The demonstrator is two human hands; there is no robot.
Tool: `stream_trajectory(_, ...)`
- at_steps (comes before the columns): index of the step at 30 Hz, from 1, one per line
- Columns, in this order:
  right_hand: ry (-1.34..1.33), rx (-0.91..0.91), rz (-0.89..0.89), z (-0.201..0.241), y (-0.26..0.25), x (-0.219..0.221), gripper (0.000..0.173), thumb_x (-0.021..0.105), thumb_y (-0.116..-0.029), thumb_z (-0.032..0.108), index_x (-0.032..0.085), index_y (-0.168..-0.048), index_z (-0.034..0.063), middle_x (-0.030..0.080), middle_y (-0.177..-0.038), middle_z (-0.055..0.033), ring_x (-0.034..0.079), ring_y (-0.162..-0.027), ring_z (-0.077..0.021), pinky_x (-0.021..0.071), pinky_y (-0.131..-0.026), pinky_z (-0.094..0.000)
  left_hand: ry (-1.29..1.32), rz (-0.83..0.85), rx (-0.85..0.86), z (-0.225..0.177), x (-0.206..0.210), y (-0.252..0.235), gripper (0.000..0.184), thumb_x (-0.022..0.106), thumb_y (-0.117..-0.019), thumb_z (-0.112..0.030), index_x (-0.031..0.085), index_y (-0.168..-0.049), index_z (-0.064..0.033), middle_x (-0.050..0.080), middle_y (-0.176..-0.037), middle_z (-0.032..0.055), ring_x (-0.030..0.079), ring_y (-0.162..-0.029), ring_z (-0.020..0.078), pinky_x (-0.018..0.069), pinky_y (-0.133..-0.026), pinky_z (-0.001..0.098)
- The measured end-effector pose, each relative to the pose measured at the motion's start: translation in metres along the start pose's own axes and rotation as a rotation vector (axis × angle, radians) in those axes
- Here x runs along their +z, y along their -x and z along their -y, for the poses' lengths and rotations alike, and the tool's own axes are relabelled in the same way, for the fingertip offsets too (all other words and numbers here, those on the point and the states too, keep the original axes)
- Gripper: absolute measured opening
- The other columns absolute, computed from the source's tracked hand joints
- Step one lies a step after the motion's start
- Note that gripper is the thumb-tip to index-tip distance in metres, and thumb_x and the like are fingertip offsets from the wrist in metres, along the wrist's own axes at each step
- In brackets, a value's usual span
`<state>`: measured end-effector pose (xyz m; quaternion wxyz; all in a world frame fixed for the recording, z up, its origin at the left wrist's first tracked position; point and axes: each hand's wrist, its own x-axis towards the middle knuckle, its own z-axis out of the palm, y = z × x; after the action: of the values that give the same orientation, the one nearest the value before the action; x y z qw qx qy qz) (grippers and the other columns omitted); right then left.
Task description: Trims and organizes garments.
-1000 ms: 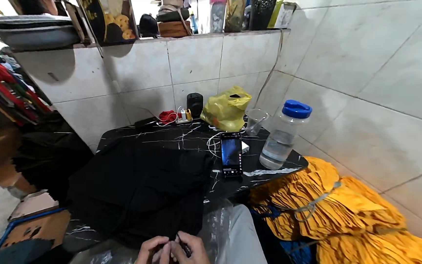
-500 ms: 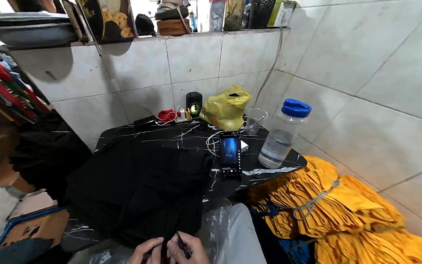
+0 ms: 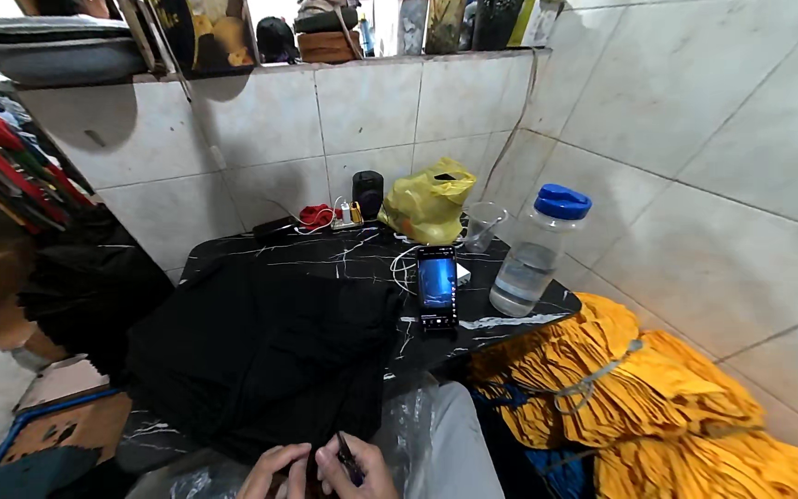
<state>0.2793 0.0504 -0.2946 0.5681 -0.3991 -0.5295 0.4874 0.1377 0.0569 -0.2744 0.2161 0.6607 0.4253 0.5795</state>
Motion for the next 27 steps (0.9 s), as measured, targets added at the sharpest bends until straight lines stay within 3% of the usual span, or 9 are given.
stream_trajectory(4, 0.159, 0.008, 0.0, -0.0001, -0.0032, -0.0046, 0.029, 0.058, -0.106, 0.024, 0.068, -0.1, -0.0019, 0.068, -0.081, -0.0073, 0.063, -0.072, -0.0107, 0.0529, -0.068, -0.0279, 0.009, 0.009, -0.001, -0.0008, 0.0031, 0.0008, 0.009, 0.066, -0.0934, 0.001, 0.072, -0.1, 0.0016, 0.073, -0.098, 0.0057, 0.07, -0.088, 0.006, 0.061, -0.076, 0.0213)
stream_trajectory(10, -0.044, 0.054, -0.032, 0.0055, -0.002, -0.0042, 0.014, 0.059, -0.1024, 0.009, 0.065, -0.097, -0.003, 0.067, -0.08, -0.0034, 0.06, -0.068, -0.0039, 0.0513, -0.066, -0.0206, 0.02, 0.063, -0.03, -0.0028, 0.0039, 0.0028, 0.012, 0.068, -0.0947, -0.002, 0.072, -0.104, 0.0027, 0.072, -0.103, 0.0084, 0.07, -0.091, 0.0083, 0.0624, -0.077, 0.0239)
stream_trajectory(14, -0.111, 0.091, 0.024, 0.0033, -0.0021, -0.0047, 0.021, 0.051, -0.1071, 0.013, 0.065, -0.099, -0.0012, 0.064, -0.078, 0.0006, 0.051, -0.062, 0.0002, 0.043, -0.057, -0.017, 0.02, 0.09, -0.031, -0.0036, 0.0009, 0.0023, 0.015, 0.069, -0.0939, -0.003, 0.071, -0.107, 0.0038, 0.07, -0.104, 0.0091, 0.069, -0.092, 0.0092, 0.0619, -0.078, 0.0238)
stream_trajectory(17, 0.002, 0.074, 0.021, 0.0017, -0.0038, -0.0048, 0.032, 0.048, -0.1098, 0.021, 0.066, -0.095, -0.0015, 0.065, -0.078, -0.0032, 0.06, -0.07, -0.0066, 0.0515, -0.068, -0.0245, 0.047, 0.104, -0.034, -0.0074, 0.0019, 0.0023, 0.016, 0.069, -0.0945, -0.003, 0.07, -0.108, 0.0042, 0.071, -0.106, 0.0094, 0.07, -0.093, 0.0096, 0.0628, -0.079, 0.0245)
stream_trajectory(19, 0.006, 0.084, -0.01, 0.0018, -0.0036, -0.004, 0.028, 0.052, -0.108, 0.019, 0.065, -0.095, -0.0017, 0.066, -0.077, -0.0035, 0.062, -0.071, -0.0073, 0.0528, -0.07, -0.0253, 0.052, 0.111, -0.034, -0.0083, 0.0038, 0.0031, 0.015, 0.068, -0.0946, -0.002, 0.07, -0.108, 0.0049, 0.072, -0.106, 0.0095, 0.071, -0.094, 0.0098, 0.0635, -0.08, 0.0256)
stream_trajectory(22, -0.128, 0.111, -0.04, 0.0031, -0.0031, -0.005, 0.013, 0.06, -0.1023, 0.008, 0.065, -0.097, -0.0016, 0.067, -0.077, -0.0009, 0.06, -0.066, -0.0028, 0.0507, -0.064, -0.0197, 0.02, 0.106, -0.035, -0.0053, 0.0028, 0.0041, 0.014, 0.068, -0.0941, 0.0, 0.069, -0.107, 0.0068, 0.073, -0.106, 0.0104, 0.072, -0.094, 0.0095, 0.0636, -0.081, 0.026)
stream_trajectory(25, -0.204, 0.142, 0.011, 0.001, -0.0019, -0.0068, 0.012, 0.059, -0.1033, 0.009, 0.065, -0.1, -0.0004, 0.065, -0.077, 0.0009, 0.053, -0.06, 0.0002, 0.0441, -0.055, -0.0167, 0.032, 0.069, -0.043, -0.0033, 0.0022, 0.004, 0.014, 0.07, -0.0928, 0.0, 0.069, -0.105, 0.0054, 0.073, -0.104, 0.0085, 0.072, -0.092, 0.0091, 0.0636, -0.08, 0.026)
stream_trajectory(27, -0.176, 0.142, 0.042, 0.001, -0.0015, -0.0067, 0.016, 0.055, -0.1055, 0.011, 0.065, -0.101, -0.0005, 0.065, -0.079, 0.0009, 0.05, -0.059, 0.001, 0.0423, -0.055, -0.0162, 0.059, 0.043, -0.048, -0.003, 0.0021, 0.0032, 0.013, 0.071, -0.0911, 0.002, 0.07, -0.104, 0.0041, 0.073, -0.102, 0.0068, 0.072, -0.089, 0.0088, 0.0638, -0.079, 0.0263)
